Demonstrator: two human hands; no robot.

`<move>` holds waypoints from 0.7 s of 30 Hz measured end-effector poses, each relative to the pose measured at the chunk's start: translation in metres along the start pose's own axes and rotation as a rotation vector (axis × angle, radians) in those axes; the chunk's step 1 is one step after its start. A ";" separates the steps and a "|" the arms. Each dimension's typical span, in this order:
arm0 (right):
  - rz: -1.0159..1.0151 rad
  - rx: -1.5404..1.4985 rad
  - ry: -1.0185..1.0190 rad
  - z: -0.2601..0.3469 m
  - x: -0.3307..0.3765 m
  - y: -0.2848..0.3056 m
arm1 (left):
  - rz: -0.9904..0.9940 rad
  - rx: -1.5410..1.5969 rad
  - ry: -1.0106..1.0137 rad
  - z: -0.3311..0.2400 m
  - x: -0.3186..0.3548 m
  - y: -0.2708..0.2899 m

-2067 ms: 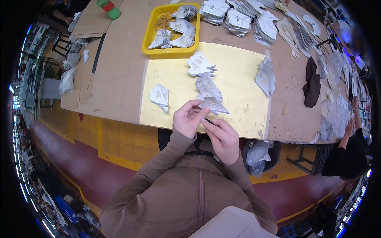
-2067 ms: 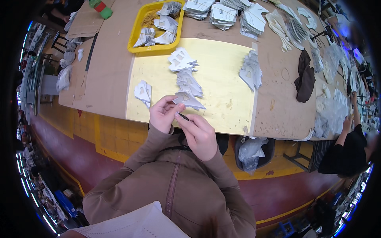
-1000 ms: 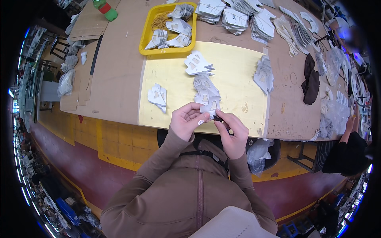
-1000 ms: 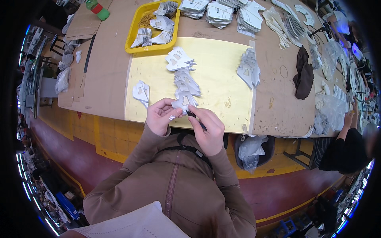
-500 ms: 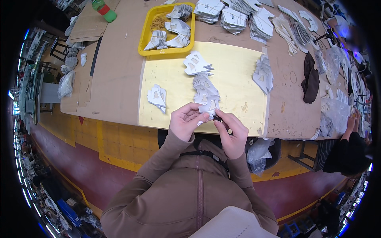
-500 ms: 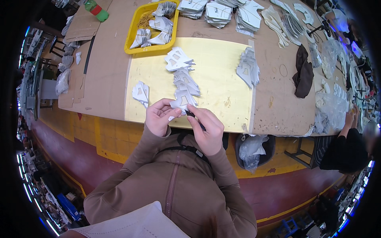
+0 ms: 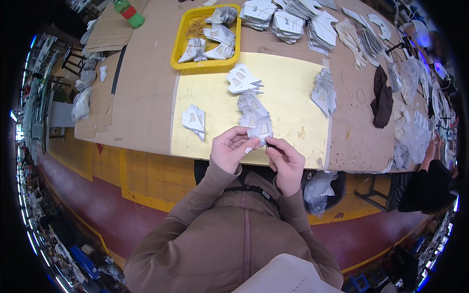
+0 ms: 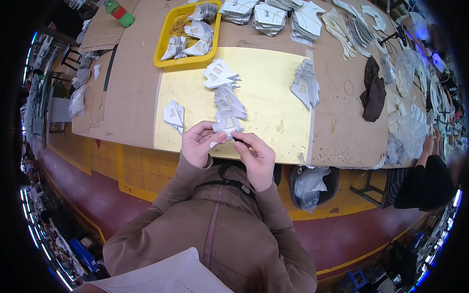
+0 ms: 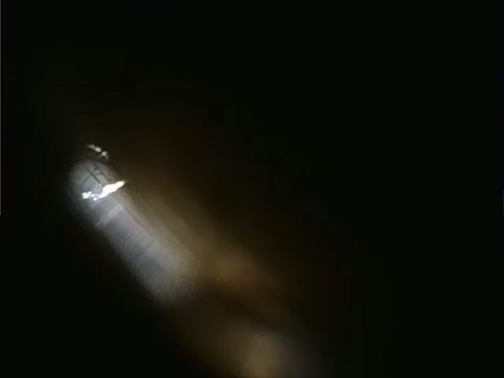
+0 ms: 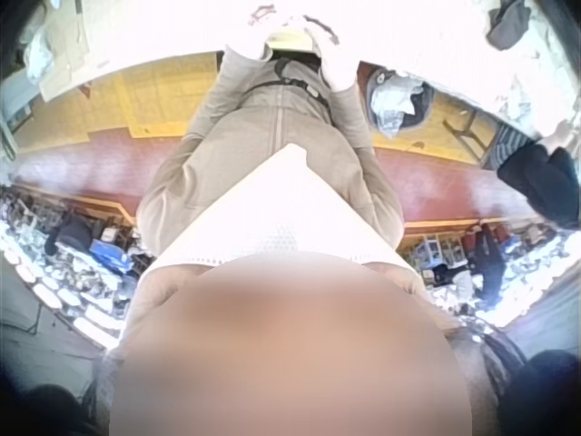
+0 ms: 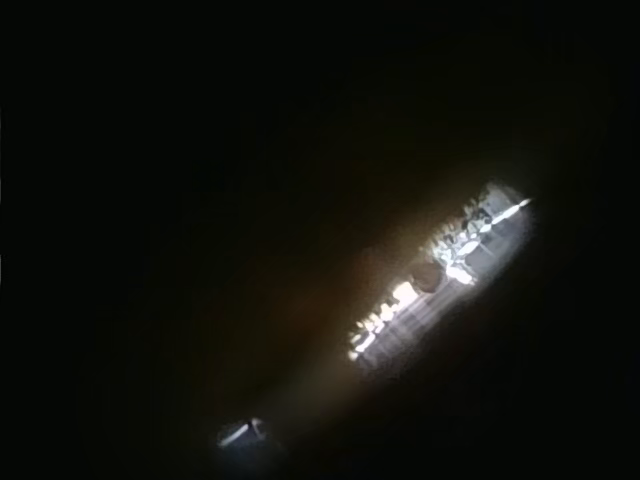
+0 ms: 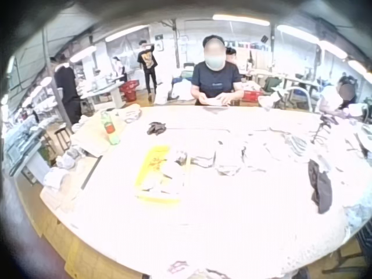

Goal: The person sits at a workbench in a factory and repeatedly picks up small white fabric pieces. Using a small cutting tool, they trim the edges of each piece and place the finished items into a yellow bin. The process is repeated for multiple pieces throughout the clip.

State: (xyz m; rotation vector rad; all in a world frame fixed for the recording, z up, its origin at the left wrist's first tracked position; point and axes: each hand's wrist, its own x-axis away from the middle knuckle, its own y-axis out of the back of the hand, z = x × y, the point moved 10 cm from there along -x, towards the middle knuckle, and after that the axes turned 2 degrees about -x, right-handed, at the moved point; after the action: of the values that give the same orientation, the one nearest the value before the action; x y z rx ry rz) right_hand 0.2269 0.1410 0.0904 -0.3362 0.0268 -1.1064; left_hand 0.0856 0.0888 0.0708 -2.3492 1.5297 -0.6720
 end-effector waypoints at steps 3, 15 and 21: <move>0.013 -0.383 -0.162 -0.013 0.001 0.001 | 0.001 -0.005 0.004 0.002 -0.002 0.002; -0.016 0.399 0.319 0.028 -0.001 -0.012 | -0.011 -0.012 -0.012 -0.001 -0.002 0.003; -0.034 0.405 0.311 0.029 0.006 -0.012 | -0.019 0.013 -0.016 -0.002 0.004 0.001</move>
State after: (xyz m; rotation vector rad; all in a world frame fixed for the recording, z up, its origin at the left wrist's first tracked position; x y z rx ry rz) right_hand 0.2240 0.1384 0.1223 0.1999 0.0713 -1.1595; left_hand 0.0854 0.0846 0.0729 -2.3573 1.4933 -0.6640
